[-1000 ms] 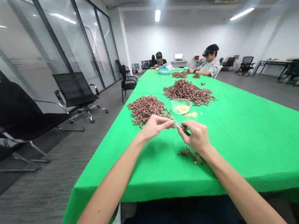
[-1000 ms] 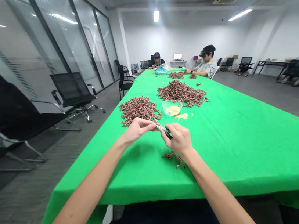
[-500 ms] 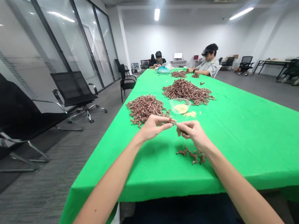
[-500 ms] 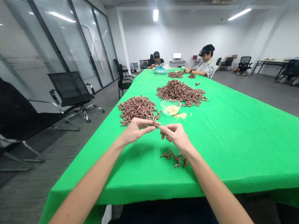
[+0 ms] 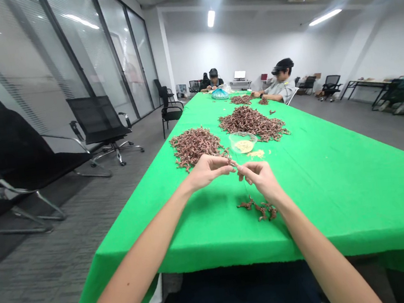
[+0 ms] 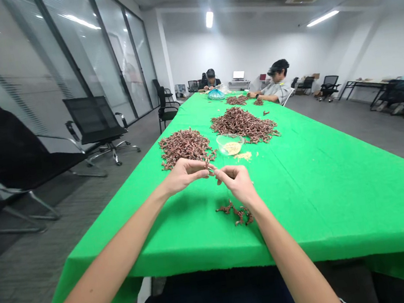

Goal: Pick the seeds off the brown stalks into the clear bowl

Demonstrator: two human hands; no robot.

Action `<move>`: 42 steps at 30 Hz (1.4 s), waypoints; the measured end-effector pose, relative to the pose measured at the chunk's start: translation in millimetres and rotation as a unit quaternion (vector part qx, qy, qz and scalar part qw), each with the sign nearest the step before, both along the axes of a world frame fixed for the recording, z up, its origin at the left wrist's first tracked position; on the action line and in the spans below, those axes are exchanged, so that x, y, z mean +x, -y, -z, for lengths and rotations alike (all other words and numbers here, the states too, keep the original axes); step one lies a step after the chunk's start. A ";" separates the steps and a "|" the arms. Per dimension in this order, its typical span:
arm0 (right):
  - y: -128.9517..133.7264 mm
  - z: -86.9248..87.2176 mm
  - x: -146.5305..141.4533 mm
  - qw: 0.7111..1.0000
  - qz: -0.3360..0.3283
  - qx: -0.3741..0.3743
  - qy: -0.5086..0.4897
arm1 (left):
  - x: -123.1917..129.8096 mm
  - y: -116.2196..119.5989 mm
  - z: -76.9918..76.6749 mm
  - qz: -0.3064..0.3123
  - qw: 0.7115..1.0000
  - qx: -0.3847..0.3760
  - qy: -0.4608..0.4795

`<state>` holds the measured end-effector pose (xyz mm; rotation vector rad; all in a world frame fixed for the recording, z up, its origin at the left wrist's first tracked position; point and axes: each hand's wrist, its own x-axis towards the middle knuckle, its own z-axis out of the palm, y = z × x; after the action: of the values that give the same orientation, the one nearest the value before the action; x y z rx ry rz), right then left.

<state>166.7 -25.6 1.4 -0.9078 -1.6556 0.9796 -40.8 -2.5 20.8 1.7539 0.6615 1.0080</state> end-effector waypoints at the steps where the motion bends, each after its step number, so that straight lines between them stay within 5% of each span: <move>1: 0.2 -0.4 0.0 1.000 0.002 0.000 0.002 | 0.1 -0.1 0.3 0.000 1.000 0.000 0.000; 26: 0.8 -0.3 -1.7 1.000 -0.013 -0.009 -0.001 | -0.1 2.7 -1.5 0.006 1.000 0.030 -0.009; 36: 3.6 0.9 -3.1 0.986 0.076 0.115 0.089 | 0.5 5.5 -1.2 -0.002 0.999 -0.033 0.001; 42: -3.2 10.4 -0.5 0.988 0.099 0.106 0.053 | -2.5 5.1 -2.2 -0.044 0.997 -0.058 0.020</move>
<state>166.2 -22.5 -9.0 -0.9718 -1.6852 0.6169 -43.4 -7.6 23.0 1.6114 0.7618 1.0403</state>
